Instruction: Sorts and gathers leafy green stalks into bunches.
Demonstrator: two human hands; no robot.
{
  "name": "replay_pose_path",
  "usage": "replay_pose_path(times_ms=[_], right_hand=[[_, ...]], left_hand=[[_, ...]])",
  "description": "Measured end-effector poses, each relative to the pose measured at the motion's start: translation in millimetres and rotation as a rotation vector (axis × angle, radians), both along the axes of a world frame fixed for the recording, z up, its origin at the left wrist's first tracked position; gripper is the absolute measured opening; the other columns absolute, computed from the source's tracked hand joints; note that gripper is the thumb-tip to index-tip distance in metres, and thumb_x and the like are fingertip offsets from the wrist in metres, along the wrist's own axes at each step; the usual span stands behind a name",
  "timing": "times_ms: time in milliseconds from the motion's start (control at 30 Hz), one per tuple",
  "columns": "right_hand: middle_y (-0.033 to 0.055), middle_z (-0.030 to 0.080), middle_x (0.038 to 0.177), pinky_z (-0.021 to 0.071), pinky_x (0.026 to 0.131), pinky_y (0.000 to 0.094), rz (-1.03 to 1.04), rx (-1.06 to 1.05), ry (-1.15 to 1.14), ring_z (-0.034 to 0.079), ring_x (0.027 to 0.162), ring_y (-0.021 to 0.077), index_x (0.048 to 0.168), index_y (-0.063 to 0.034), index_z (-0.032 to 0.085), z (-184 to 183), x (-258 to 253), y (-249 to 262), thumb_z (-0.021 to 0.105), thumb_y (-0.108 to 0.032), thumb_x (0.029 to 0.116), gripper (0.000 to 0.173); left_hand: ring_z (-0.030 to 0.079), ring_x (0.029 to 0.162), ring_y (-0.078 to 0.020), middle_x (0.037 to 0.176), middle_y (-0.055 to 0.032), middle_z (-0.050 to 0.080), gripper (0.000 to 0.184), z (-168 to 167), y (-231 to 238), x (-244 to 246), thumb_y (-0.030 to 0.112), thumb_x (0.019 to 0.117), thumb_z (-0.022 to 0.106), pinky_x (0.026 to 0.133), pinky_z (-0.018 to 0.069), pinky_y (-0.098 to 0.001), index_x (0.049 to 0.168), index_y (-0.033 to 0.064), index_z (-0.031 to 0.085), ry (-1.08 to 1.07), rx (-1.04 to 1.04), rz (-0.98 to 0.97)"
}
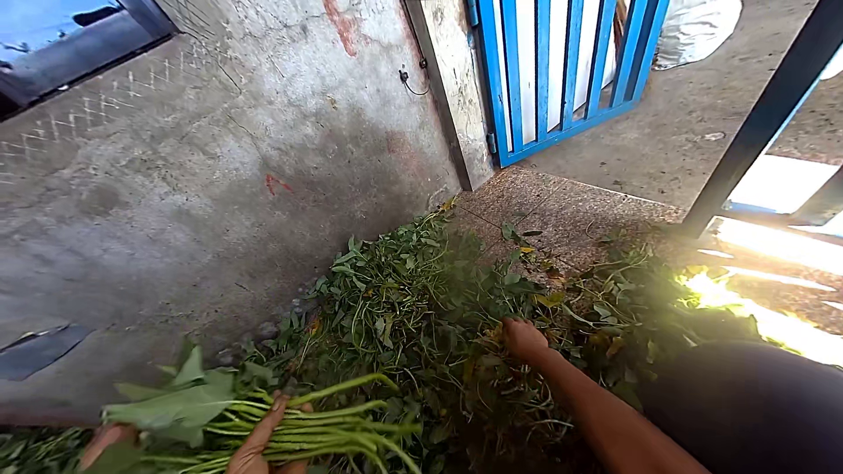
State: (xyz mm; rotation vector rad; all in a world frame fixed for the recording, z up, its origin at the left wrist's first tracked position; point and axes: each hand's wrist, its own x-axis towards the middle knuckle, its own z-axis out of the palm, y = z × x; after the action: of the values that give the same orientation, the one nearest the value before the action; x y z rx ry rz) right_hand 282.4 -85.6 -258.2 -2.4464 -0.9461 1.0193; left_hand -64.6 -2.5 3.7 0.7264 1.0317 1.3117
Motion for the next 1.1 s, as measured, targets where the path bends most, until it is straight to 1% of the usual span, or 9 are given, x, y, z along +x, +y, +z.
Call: replay_pose_path(times_ms=[167,400,500,567,633,733,867,967,1100], right_hand=[[0.0212,0.042,0.156,0.0466,0.106,0.0618,0.018,-0.052,-0.038,0.04,0.144,0.045,0.15,-0.0042,0.048,-29,5,-2,0.057,-0.012,0.0993,0.052],[0.0212,0.035,0.161,0.0464,0.107,0.0612,-0.042,-0.042,-0.047,0.036,0.147,0.0452,0.159,-0.0097,0.035,-34,5,-2,0.058,-0.01,0.0974,0.066],[0.0258,0.035,0.159,0.0468,0.104,0.0645,-0.079,-0.086,-0.056,0.038,0.144,0.0486,0.152,-0.0053,0.045,-22,4,-12,0.062,-0.012,0.0959,0.059],[0.026,0.044,0.152,0.0467,0.104,0.062,-0.175,-0.023,-0.189,0.042,0.141,0.0471,0.145,-0.0018,0.052,-17,1,-20,0.064,-0.01,0.0943,0.052],[0.0272,0.051,0.144,0.0491,0.101,0.058,-0.3,0.059,-0.245,0.05,0.135,0.0452,0.137,0.0024,0.055,-14,-4,-25,0.059,-0.022,0.1012,0.044],[0.028,0.055,0.142,0.0487,0.104,0.0585,-0.392,-0.05,0.012,0.057,0.13,0.0416,0.14,0.0037,0.053,-18,-17,-44,0.049,-0.048,0.1043,0.063],[0.0226,0.064,0.133,0.045,0.107,0.0605,-0.45,-0.061,0.319,0.059,0.129,0.0371,0.127,-0.001,0.067,-66,-16,-80,0.043,-0.04,0.1077,0.049],[0.0172,0.062,0.14,0.0386,0.111,0.0634,-0.49,-0.095,0.162,0.054,0.136,0.0344,0.134,-0.0092,0.065,-21,-21,-81,0.034,-0.038,0.1093,0.048],[0.0152,0.062,0.139,0.038,0.11,0.0572,-0.611,0.165,-0.231,0.056,0.131,0.0346,0.137,-0.015,0.065,38,-35,-72,0.042,-0.028,0.109,0.038]], left_hand=[[0.071,0.069,-0.0197,0.079,-0.0071,0.068,0.017,-7,-12,18,0.0,0.1045,0.043,0.067,0.0639,-0.038,0.104,0.0051,0.059,0.047,-0.169,-0.192],[0.076,0.079,-0.024,0.09,-0.0132,0.075,0.023,-14,-9,27,-0.001,0.1056,0.04,0.073,0.0647,-0.0388,0.1,0.0042,0.062,0.009,-0.149,-0.265],[0.075,0.076,-0.0244,0.088,-0.0133,0.075,0.018,-14,-11,29,-0.001,0.1051,0.044,0.068,0.0648,-0.0385,0.102,0.0021,0.061,0.076,-0.147,-0.219],[0.075,0.072,-0.0234,0.085,-0.0127,0.074,0.015,-15,-13,28,-0.002,0.1042,0.047,0.065,0.0647,-0.0377,0.103,0.0014,0.062,0.106,-0.143,-0.186],[0.074,0.072,-0.0228,0.085,-0.0124,0.073,0.015,-14,-13,26,-0.001,0.1043,0.047,0.065,0.0642,-0.0373,0.104,0.0014,0.061,0.116,-0.145,-0.18],[0.073,0.072,-0.0222,0.085,-0.012,0.073,0.014,-14,-12,25,-0.001,0.1041,0.047,0.065,0.064,-0.0369,0.104,0.0007,0.061,0.129,-0.156,-0.175],[0.073,0.072,-0.0232,0.085,-0.0135,0.072,0.012,-16,-13,24,-0.002,0.1028,0.049,0.064,0.064,-0.0375,0.107,-0.0007,0.06,0.118,-0.158,-0.175],[0.072,0.071,-0.0233,0.085,-0.014,0.071,0.011,-14,-16,23,-0.002,0.1022,0.05,0.063,0.0633,-0.0374,0.107,-0.0011,0.06,0.107,-0.155,-0.18],[0.073,0.071,-0.0236,0.085,-0.0147,0.072,0.011,-13,-18,23,-0.003,0.1017,0.05,0.062,0.0634,-0.0376,0.106,-0.0016,0.06,0.08,-0.156,-0.158]])
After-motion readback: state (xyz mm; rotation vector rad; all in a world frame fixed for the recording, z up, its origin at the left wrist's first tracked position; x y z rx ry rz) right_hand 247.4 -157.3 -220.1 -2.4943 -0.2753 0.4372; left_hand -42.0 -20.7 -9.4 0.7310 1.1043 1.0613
